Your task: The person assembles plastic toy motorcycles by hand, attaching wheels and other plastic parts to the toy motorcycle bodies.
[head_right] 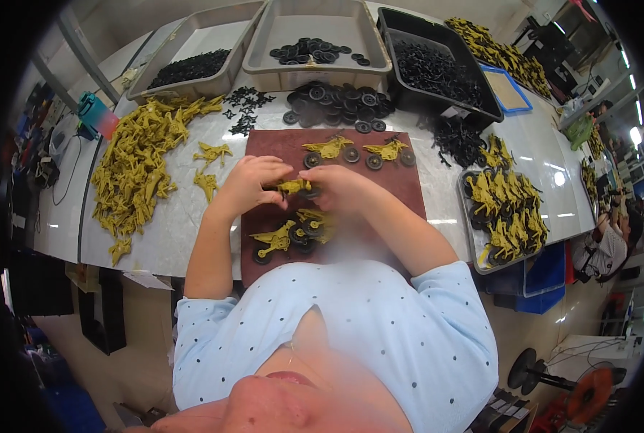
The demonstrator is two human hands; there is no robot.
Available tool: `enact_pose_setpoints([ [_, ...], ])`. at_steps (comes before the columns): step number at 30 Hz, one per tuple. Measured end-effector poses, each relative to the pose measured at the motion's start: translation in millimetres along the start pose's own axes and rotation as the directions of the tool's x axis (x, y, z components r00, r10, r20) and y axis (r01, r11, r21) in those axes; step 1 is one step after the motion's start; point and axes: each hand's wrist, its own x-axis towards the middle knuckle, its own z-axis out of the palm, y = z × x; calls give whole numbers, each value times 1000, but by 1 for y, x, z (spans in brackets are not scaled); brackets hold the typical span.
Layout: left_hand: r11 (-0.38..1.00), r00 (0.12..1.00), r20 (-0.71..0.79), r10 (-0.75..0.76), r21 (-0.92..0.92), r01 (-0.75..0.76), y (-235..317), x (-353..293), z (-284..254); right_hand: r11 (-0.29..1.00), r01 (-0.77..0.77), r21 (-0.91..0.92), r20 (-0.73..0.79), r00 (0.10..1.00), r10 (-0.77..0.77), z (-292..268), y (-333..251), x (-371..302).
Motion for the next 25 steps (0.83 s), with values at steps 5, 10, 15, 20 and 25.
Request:
enact_pose_setpoints([
  [5, 849, 841, -138, -523, -5, 528, -51, -22, -9, 986, -11, -164, 71, 997, 23, -6, 7, 1],
  [10, 543, 706, -220, -673, 502, 674, -86, -49, -3, 873, 47, -485, 172, 984, 43, 2, 5, -1],
  [15, 550, 680, -130, -721, 489, 677, -122, -64, 11, 198, 286, -937, 192, 900, -392, 5, 14, -1],
  [20, 586, 675, -46, -736, 456, 670, -80, -33, -10, 381, 251, -890, 40, 875, -482, -16, -9, -12],
  [25, 591, 670, 4, -742, 475, 652, -79, -23, -13, 371, 235, -899, -11, 832, -555, -34, -27, -14],
])
